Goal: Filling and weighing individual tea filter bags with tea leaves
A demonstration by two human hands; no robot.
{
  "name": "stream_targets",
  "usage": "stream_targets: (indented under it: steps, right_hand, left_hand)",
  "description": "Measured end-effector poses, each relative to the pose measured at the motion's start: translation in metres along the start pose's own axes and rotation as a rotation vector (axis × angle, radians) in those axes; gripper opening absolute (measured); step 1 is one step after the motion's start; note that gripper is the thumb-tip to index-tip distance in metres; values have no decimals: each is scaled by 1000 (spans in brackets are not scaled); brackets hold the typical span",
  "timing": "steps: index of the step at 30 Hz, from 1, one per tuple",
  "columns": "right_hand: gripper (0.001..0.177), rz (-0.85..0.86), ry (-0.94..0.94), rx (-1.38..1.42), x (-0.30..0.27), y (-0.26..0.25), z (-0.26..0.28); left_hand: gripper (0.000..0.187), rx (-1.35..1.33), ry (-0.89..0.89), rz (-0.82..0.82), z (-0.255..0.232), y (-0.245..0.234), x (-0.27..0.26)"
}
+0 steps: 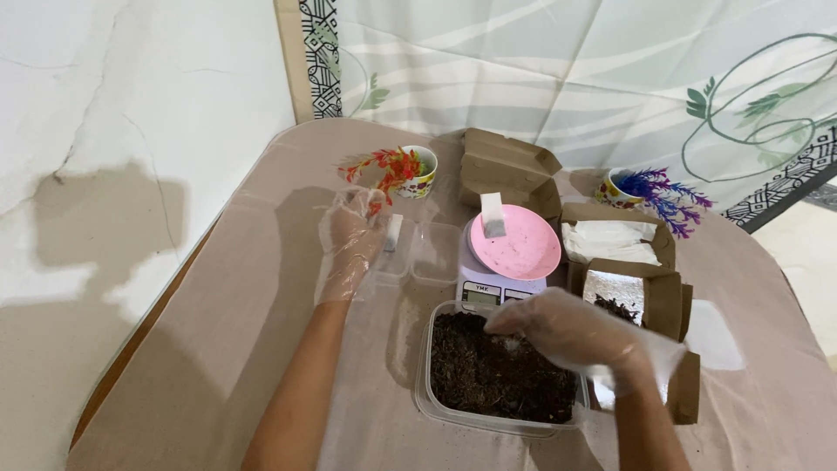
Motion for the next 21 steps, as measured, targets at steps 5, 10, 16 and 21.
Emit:
stream_targets:
  steps: [5,10,16,21]
  right_hand:
    - [52,-329,-233,161,6,-61,-42]
    - [20,-831,-131,-365,130,-121,-149]
    - [25,-717,-66,-1121,183,-117,-164]
    - [60,-428,-27,-805,229,-109,-199]
  left_hand:
    - [19,-703,-125,-155,-44,-22,-4]
    - [27,-347,249,-250,-82,-47,-10]
    - [22,-392,288,-279,-125,-58,-25]
    - [26,-513,301,-242,-124,-53,-28]
Point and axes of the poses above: each hand's wrist, its own x-axis towards the middle knuckle, its own y-axis out of the palm, z = x × y, the point moved 3 cm from there along x, towards the middle knuckle, and after that the axes turned 5 degrees about -z, right-handed, at the moved point
